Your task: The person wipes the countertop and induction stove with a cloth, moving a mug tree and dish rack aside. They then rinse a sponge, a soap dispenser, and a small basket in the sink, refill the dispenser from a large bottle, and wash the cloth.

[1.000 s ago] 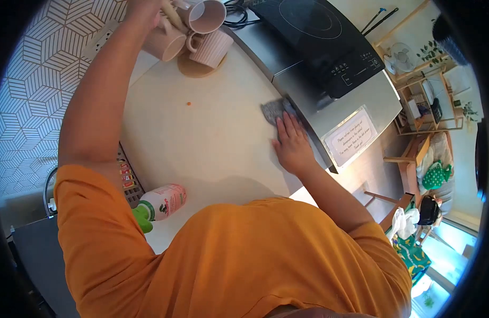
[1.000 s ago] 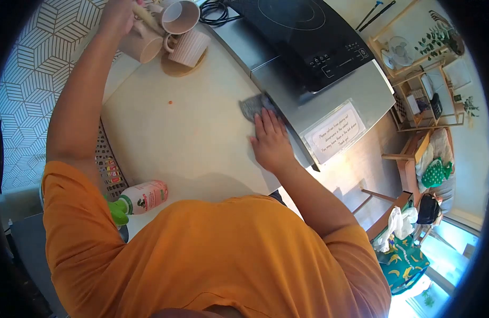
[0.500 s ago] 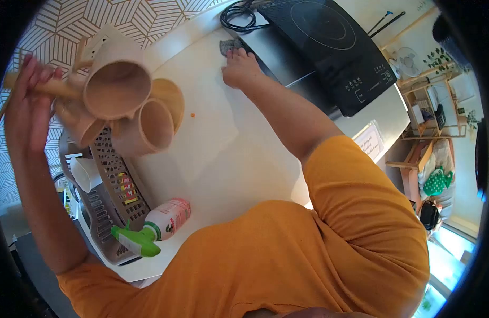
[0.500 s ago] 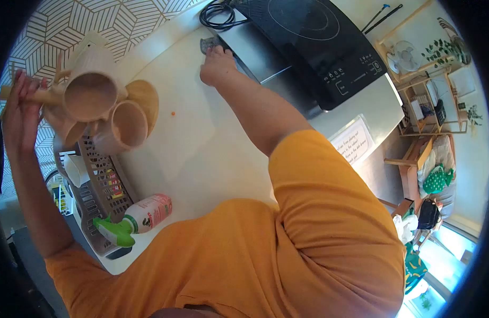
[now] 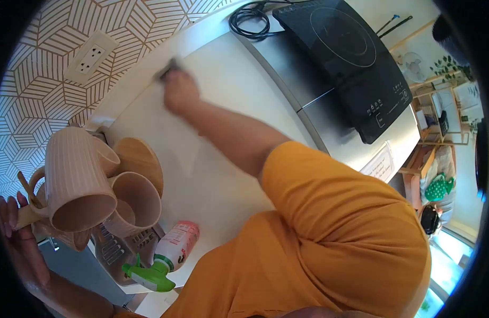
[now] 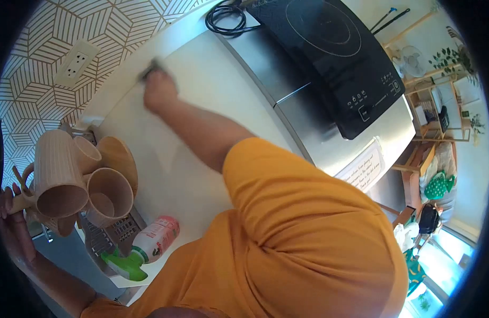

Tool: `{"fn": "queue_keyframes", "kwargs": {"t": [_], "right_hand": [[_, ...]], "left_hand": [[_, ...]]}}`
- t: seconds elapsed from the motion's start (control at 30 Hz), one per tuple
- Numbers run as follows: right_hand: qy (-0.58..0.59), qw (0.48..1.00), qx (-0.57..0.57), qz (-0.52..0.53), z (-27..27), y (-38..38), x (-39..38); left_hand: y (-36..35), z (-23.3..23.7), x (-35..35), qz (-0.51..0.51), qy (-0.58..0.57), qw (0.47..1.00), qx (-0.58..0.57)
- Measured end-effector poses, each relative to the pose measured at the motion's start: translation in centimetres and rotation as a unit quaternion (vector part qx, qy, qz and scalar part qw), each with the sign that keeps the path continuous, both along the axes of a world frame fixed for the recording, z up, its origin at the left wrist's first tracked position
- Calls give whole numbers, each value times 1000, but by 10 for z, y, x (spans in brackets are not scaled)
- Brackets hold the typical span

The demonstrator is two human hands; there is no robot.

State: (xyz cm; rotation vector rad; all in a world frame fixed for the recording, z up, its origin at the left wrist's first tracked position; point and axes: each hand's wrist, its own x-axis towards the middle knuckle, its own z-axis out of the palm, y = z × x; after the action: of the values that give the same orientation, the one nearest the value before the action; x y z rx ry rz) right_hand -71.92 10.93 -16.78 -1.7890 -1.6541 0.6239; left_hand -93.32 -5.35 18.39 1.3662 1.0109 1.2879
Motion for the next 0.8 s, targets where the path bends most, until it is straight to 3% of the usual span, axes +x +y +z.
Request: {"fn": "queue_keyframes", "kwargs": {"t": [0.03,0.07,0.13,0.2,0.23,0.27,0.33,0.4,0.43,0.47,0.5,0.53,0.57,0.67,0.7,0.73,0.77,0.8], "right_hand": [[45,997,60,4,-20,2,-30],[-58,980,123,142,-16,-2,-37],[72,962,157,212,4,1,-33],[140,945,256,149,32,10,11],[138,922,361,32,39,22,38],[97,915,387,-58,53,35,74],[-10,856,484,-182,63,63,137],[-85,947,236,-202,33,91,166],[-87,947,238,-200,30,91,157],[-71,908,346,-225,27,92,141],[-54,857,449,-246,24,93,125],[-49,881,416,-221,21,93,112],[-33,878,426,-215,18,93,96],[30,889,401,-221,18,87,43],[30,895,393,-209,18,85,24],[28,901,385,-196,18,81,6],[41,929,342,-131,21,71,-13],[76,921,365,-109,15,73,-42]], "left_hand": [[-1,-1,0,10,-19,1000,-1],[-1,-5,-15,15,-23,1000,7],[4,-9,-51,19,131,991,14],[4,-6,-61,-18,143,990,13],[2,-6,-62,-53,153,987,12],[-2,-10,-44,-49,151,987,11],[-13,-18,8,285,109,952,16],[-17,-25,-3,287,80,955,5],[-16,-27,-11,289,49,956,0],[-11,-27,-24,291,46,956,1],[-4,-25,-39,17,65,998,12],[1,-23,-45,-259,80,962,22],[-1,-22,-48,-259,81,962,21],[-9,-22,-35,-182,51,982,-12],[-15,-25,-16,64,65,996,6],[-18,-28,-3,305,74,949,23],[-18,-29,-13,303,73,950,22],[-17,-28,-37,222,115,968,32]]}}
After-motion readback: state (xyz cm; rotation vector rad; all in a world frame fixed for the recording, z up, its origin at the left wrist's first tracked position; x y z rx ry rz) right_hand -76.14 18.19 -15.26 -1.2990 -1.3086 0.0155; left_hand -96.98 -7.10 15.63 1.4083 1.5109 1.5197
